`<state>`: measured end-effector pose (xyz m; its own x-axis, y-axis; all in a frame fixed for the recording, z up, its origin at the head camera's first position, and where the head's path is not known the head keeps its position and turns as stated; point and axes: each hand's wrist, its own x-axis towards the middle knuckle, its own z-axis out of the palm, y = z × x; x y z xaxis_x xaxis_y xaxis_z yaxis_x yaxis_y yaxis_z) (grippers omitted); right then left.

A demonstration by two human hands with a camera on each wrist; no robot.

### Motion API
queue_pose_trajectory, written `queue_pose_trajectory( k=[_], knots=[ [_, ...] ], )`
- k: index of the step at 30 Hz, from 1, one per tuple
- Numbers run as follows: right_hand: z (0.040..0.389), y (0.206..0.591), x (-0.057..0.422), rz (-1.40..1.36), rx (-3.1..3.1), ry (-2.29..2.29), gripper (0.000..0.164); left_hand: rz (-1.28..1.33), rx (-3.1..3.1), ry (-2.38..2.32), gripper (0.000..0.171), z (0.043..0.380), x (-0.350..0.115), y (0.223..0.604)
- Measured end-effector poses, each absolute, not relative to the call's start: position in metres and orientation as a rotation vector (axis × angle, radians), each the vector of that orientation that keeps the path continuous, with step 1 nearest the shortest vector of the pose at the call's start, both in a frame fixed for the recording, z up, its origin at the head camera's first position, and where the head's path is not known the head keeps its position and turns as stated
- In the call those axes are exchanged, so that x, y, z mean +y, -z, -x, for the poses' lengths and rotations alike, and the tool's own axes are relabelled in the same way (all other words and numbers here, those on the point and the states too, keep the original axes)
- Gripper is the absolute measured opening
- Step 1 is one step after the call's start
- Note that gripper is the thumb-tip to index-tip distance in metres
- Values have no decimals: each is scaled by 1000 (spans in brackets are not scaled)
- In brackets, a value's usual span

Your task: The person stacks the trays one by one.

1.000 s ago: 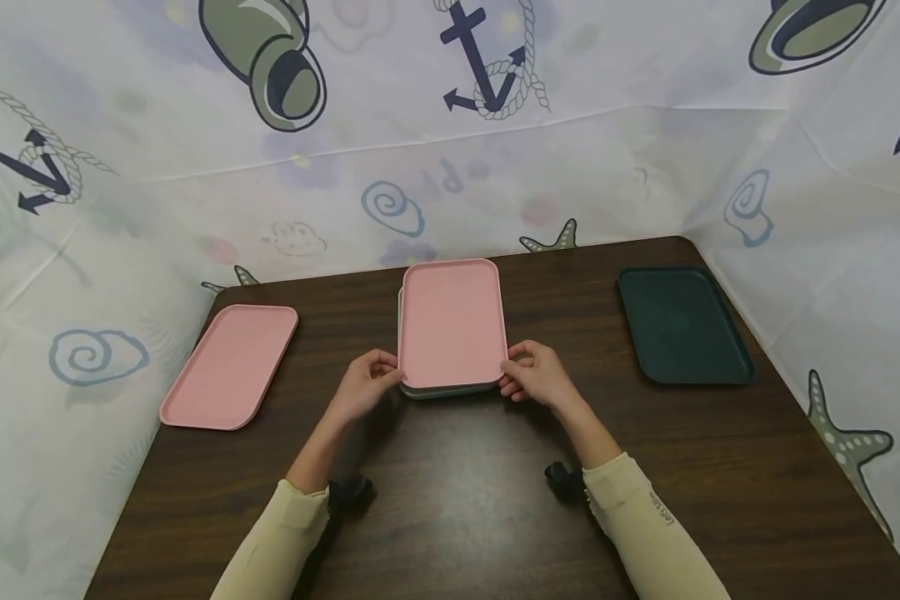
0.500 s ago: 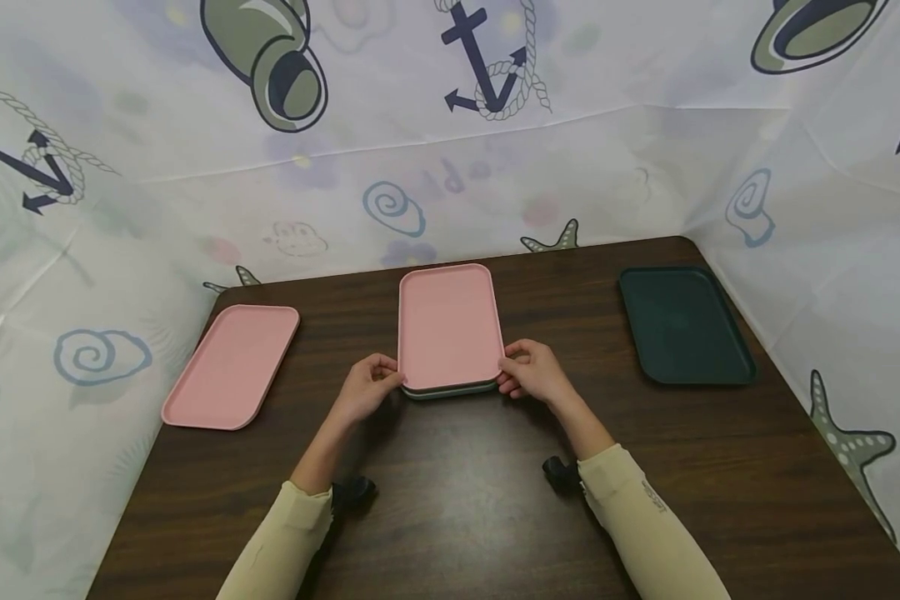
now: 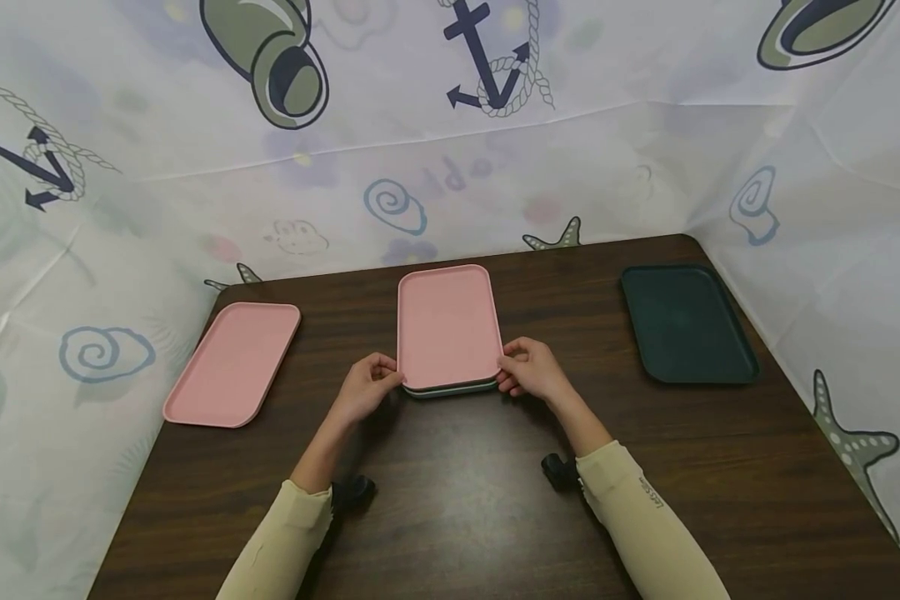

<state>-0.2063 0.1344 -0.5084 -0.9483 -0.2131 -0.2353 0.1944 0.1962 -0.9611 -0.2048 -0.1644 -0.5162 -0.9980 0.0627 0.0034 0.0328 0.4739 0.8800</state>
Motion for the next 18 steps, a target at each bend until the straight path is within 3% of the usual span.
queue_pose_trajectory(
  k=[18],
  knots=[
    [205,508,134,18,2274,1754,34,-91,2752,-1467,11,204,-165,516]
  ],
)
